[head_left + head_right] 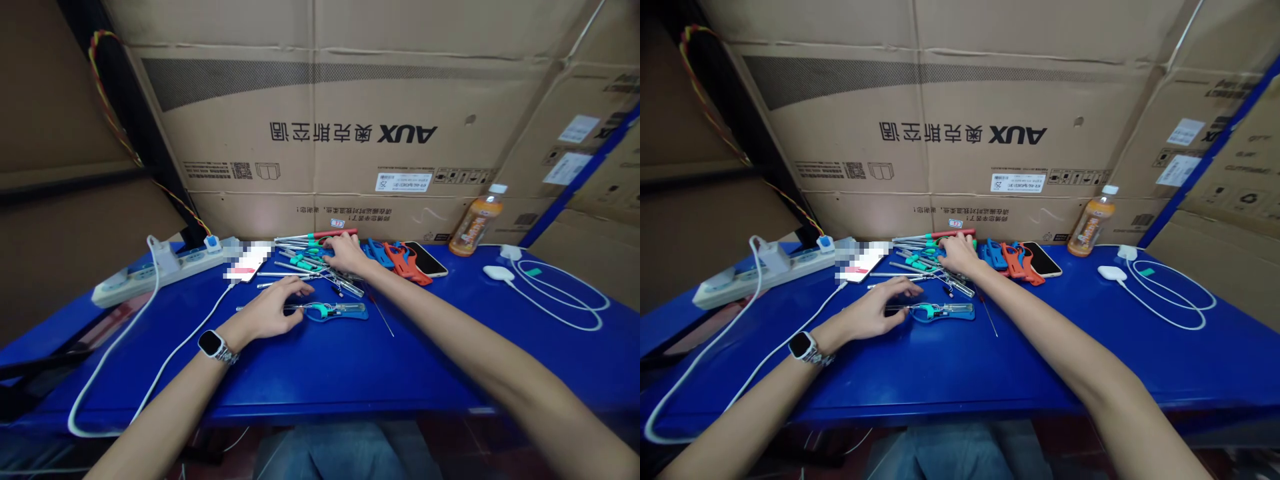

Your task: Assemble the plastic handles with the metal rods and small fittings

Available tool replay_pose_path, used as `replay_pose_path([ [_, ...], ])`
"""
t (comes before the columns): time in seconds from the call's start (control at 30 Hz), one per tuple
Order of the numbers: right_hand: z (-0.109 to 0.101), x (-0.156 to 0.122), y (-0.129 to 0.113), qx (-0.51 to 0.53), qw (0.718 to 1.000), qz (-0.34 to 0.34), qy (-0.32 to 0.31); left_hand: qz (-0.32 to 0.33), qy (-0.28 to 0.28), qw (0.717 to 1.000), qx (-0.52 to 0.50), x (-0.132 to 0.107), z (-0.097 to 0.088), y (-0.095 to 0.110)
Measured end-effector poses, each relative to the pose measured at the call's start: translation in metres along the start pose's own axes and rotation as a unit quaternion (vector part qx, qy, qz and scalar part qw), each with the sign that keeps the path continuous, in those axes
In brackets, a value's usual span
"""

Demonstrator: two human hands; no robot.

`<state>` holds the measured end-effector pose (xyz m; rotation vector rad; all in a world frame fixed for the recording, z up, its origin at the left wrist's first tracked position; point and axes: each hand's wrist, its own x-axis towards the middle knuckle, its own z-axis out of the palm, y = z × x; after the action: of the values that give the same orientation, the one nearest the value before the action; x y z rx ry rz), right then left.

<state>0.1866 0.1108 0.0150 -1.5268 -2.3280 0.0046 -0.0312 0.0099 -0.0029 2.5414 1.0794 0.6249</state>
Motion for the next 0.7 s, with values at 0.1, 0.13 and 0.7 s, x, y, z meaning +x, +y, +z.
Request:
replay_pose_path([
  [0.1,0.002,0.000,0.005,0.020,1.000,0.010,0.011,0.003,-0.027,1.000,0.010,0.002,0.004,0.000],
  [0.13,0.002,-0.001,0.007,0.026,0.999,0.012,0.017,0.007,-0.032,0.999,0.011,0.003,0.005,0.001],
  [0.7,-0.018,-0.113,-0.006,0.270,0.957,-0.045,0.097,0.076,-0.030,0.993,0.083,0.000,0.004,0.001],
])
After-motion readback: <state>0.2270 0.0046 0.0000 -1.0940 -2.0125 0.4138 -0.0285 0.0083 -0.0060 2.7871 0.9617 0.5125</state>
